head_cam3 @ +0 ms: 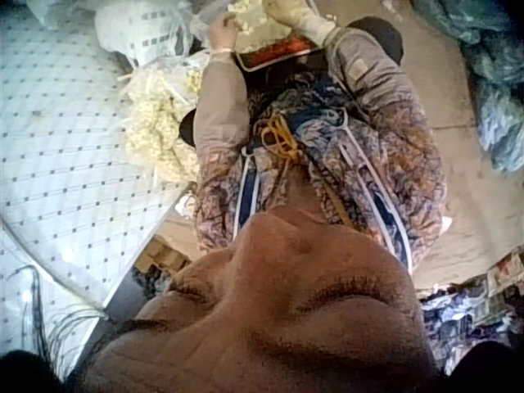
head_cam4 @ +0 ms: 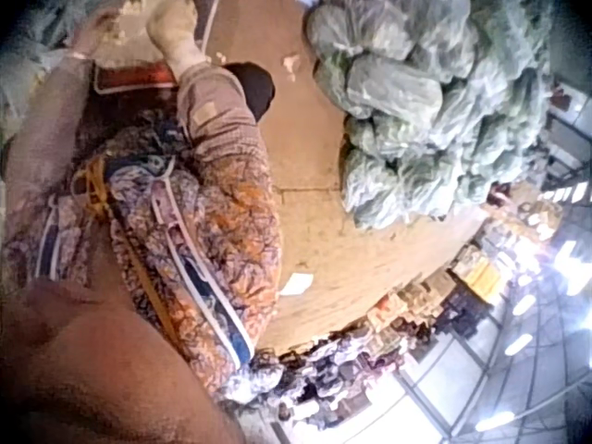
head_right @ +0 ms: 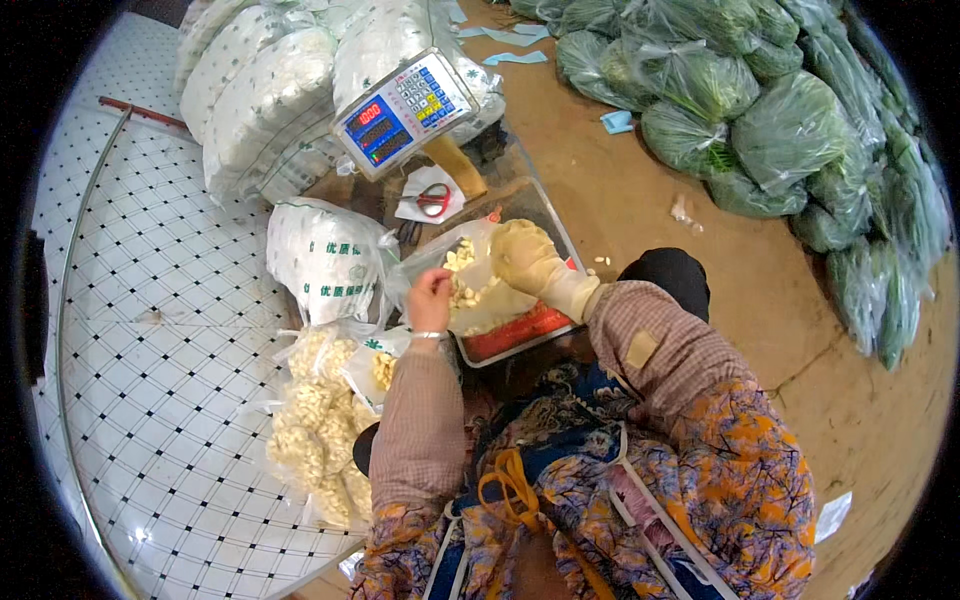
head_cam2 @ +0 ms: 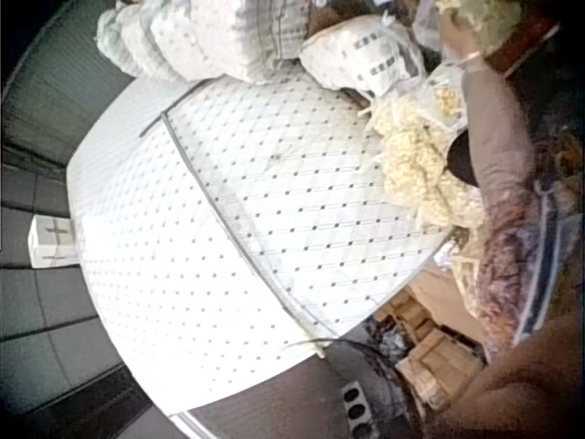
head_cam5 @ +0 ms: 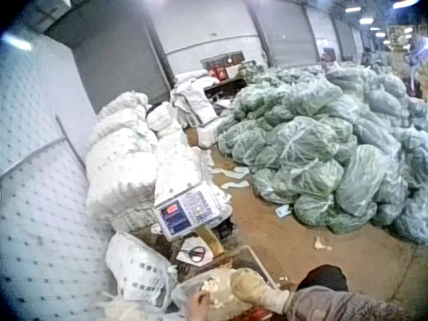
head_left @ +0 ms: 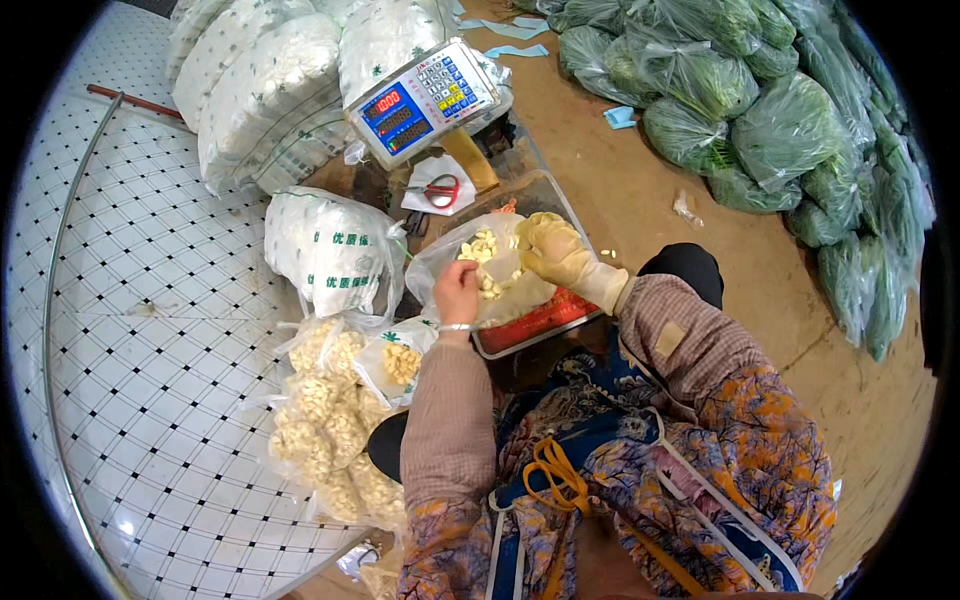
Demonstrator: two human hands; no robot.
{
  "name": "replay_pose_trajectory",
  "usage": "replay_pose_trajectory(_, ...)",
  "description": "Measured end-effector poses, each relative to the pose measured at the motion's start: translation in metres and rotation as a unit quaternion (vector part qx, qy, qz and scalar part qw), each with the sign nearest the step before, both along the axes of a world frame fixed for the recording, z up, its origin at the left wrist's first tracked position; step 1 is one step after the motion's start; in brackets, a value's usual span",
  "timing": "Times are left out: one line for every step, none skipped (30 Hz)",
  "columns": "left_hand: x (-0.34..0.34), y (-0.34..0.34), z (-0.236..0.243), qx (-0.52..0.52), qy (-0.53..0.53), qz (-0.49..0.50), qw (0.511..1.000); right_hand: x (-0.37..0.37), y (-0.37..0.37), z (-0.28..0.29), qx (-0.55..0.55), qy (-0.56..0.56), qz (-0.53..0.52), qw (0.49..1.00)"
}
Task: The person fills plastic bags with peeled garlic cloves from a large pile, uses a scale to weigh them, and cuts open larger bulk bags of garlic using scissors to continue the process.
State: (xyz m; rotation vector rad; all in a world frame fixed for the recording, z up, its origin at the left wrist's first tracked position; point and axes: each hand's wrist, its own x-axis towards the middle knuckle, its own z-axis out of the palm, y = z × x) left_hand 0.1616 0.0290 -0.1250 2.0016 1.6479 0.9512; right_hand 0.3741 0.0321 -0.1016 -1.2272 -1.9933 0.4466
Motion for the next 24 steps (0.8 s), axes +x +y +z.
replay_pose_trajectory(0.001, -0.01, 0.025, 0.049, -0.01, 0.011, 0.999, 0.003, 0.0, 0.0, -0.002, 0.001, -0.002, 1.0)
replay_pose_trajectory(-0.012, -0.023, 0.046, 0.058, -0.057, 0.037, 0.996, -0.001, -0.001, 0.003, 0.01, 0.063, 0.003, 0.998)
replay_pose_trajectory(-0.023, -0.033, 0.057, 0.066, -0.111, 0.055, 0.99, 0.001, -0.002, 0.002, 0.02, 0.117, -0.001, 0.993)
replay_pose_trajectory(-0.038, -0.041, 0.065, 0.058, -0.157, 0.107, 0.98, 0.003, -0.002, -0.004, 0.023, 0.116, -0.006, 0.993)
replay_pose_trajectory(-0.048, -0.049, 0.071, 0.051, -0.204, 0.157, 0.965, 0.003, -0.001, -0.015, -0.025, 0.174, -0.048, 0.983)
replay_pose_trajectory(-0.06, -0.063, 0.062, 0.058, -0.201, 0.156, 0.965, -0.004, -0.001, -0.022, -0.072, 0.236, -0.081, 0.966)
replay_pose_trajectory(-0.08, -0.07, 0.049, 0.068, -0.073, 0.214, 0.972, -0.016, 0.003, -0.019, -0.058, 0.248, -0.075, 0.964)
replay_pose_trajectory(-0.089, -0.073, 0.037, 0.066, 0.049, 0.272, 0.959, -0.024, 0.001, -0.021, -0.049, 0.351, -0.036, 0.935)
replay_pose_trajectory(-0.077, -0.071, 0.034, 0.069, 0.046, 0.273, 0.958, -0.028, -0.002, -0.021, -0.043, 0.445, 0.004, 0.895)
replay_pose_trajectory(-0.059, -0.065, 0.029, 0.114, 0.07, 0.243, 0.961, -0.03, -0.003, -0.02, -0.04, 0.443, 0.006, 0.896)
replay_pose_trajectory(-0.045, -0.057, 0.027, 0.158, 0.091, 0.214, 0.96, -0.028, -0.005, -0.015, -0.107, 0.405, 0.031, 0.908)
replay_pose_trajectory(-0.037, -0.05, 0.027, 0.16, 0.086, 0.217, 0.959, -0.026, -0.006, -0.013, -0.174, 0.364, 0.055, 0.914)
replay_pose_trajectory(-0.03, -0.041, 0.029, 0.11, 0.104, 0.202, 0.968, -0.027, -0.001, -0.02, -0.181, 0.334, 0.066, 0.923)
replay_pose_trajectory(-0.024, -0.035, 0.027, 0.056, 0.121, 0.186, 0.973, -0.024, 0.001, -0.018, -0.182, 0.328, 0.068, 0.925)
replay_pose_trajectory(-0.026, -0.034, 0.025, 0.048, 0.117, 0.192, 0.973, -0.02, 0.002, -0.016, -0.194, 0.303, 0.036, 0.932)
replay_pose_trajectory(-0.032, -0.032, 0.026, 0.059, 0.073, 0.176, 0.98, -0.016, 0.004, -0.013, -0.205, 0.278, 0.004, 0.939)
replay_pose_trajectory(-0.04, -0.037, 0.022, 0.062, 0.03, 0.161, 0.985, -0.015, 0.006, -0.014, -0.181, 0.364, 0.015, 0.914)
replay_pose_trajectory(-0.037, -0.042, 0.04, 0.041, 0.012, 0.141, 0.989, -0.004, 0.009, 0.003, -0.194, 0.388, -0.01, 0.901)
replay_pose_trajectory(-0.037, -0.054, 0.036, 0.014, 0.027, 0.143, 0.989, 0.007, 0.015, -0.007, -0.128, 0.395, -0.031, 0.909)
replay_pose_trajectory(-0.039, -0.062, 0.043, 0.0, 0.046, 0.146, 0.988, 0.013, 0.02, -0.006, -0.052, 0.406, -0.045, 0.911)
replay_pose_trajectory(-0.038, -0.069, 0.05, -0.004, 0.047, 0.153, 0.987, 0.004, 0.018, 0.007, -0.058, 0.406, -0.04, 0.911)
replay_pose_trajectory(-0.033, -0.077, 0.058, 0.13, 0.143, 0.165, 0.967, -0.01, 0.013, 0.037, 0.024, 0.36, -0.028, 0.932)
replay_pose_trajectory(-0.024, -0.08, 0.058, 0.26, 0.233, 0.163, 0.923, -0.019, 0.01, 0.051, 0.109, 0.309, -0.023, 0.945)
replay_pose_trajectory(-0.016, -0.08, 0.055, 0.256, 0.23, 0.163, 0.925, -0.029, 0.008, 0.043, 0.146, 0.185, 0.045, 0.971)
